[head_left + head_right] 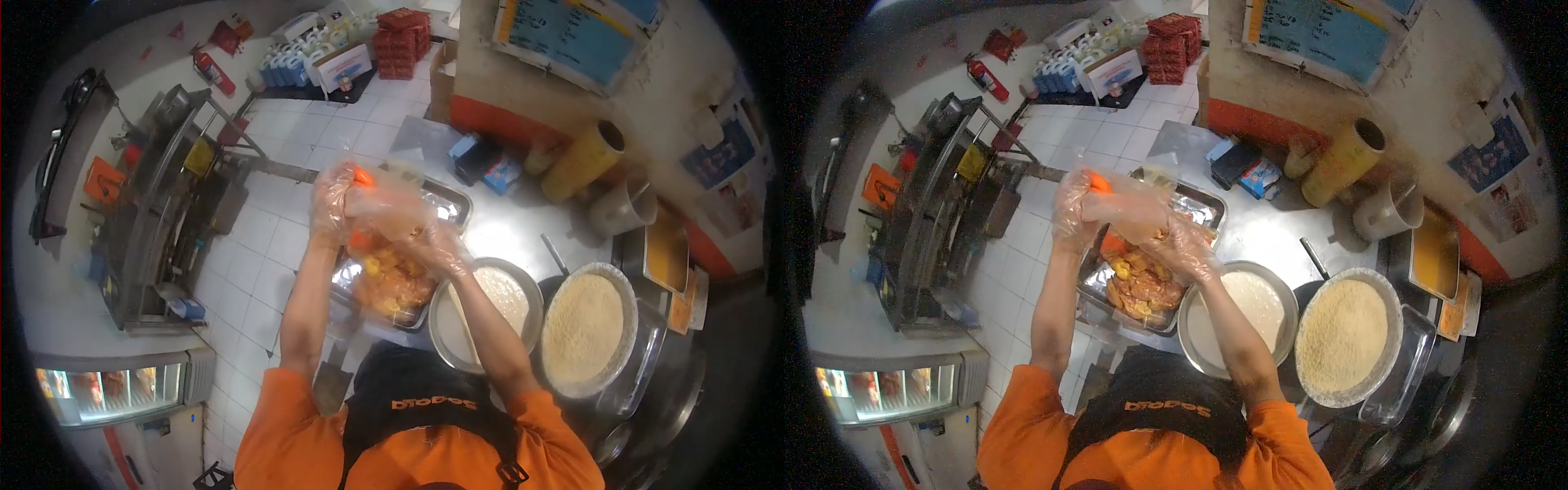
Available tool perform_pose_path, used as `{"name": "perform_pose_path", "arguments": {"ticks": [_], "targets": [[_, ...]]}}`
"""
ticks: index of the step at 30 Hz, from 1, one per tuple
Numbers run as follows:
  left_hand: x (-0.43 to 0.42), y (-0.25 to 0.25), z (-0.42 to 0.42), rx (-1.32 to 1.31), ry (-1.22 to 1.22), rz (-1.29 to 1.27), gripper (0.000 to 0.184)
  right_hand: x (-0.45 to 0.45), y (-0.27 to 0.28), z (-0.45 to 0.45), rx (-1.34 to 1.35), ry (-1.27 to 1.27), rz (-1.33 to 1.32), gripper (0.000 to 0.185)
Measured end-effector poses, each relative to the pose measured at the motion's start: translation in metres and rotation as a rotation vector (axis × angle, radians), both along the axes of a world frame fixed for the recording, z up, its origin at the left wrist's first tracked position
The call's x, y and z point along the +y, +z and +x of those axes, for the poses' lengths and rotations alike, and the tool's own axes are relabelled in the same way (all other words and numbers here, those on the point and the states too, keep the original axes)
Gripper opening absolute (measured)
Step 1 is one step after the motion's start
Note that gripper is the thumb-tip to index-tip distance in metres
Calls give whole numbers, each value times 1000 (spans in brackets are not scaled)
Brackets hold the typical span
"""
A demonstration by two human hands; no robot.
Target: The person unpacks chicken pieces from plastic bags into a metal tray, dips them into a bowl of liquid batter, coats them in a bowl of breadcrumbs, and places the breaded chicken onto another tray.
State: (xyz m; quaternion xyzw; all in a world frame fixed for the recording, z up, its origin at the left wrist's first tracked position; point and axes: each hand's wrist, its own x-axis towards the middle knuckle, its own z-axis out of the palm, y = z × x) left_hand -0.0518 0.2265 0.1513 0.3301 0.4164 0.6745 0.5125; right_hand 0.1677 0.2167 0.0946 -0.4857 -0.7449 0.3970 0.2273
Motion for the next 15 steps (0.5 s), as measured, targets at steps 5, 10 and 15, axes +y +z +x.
{"name": "perform_pose_path", "arguments": {"ticks": [5,10,15], "targets": [[-2,-1,-8,1,-58,33,20,3,13,-2,-13,0,-160,60],[3,6,-24,-142,-1,98,20,-3,23,-1,-45,107,-25,60],[-4,-14,-69,1338,513,626,36,-6,19,-9,-130,195,164,54]]}}
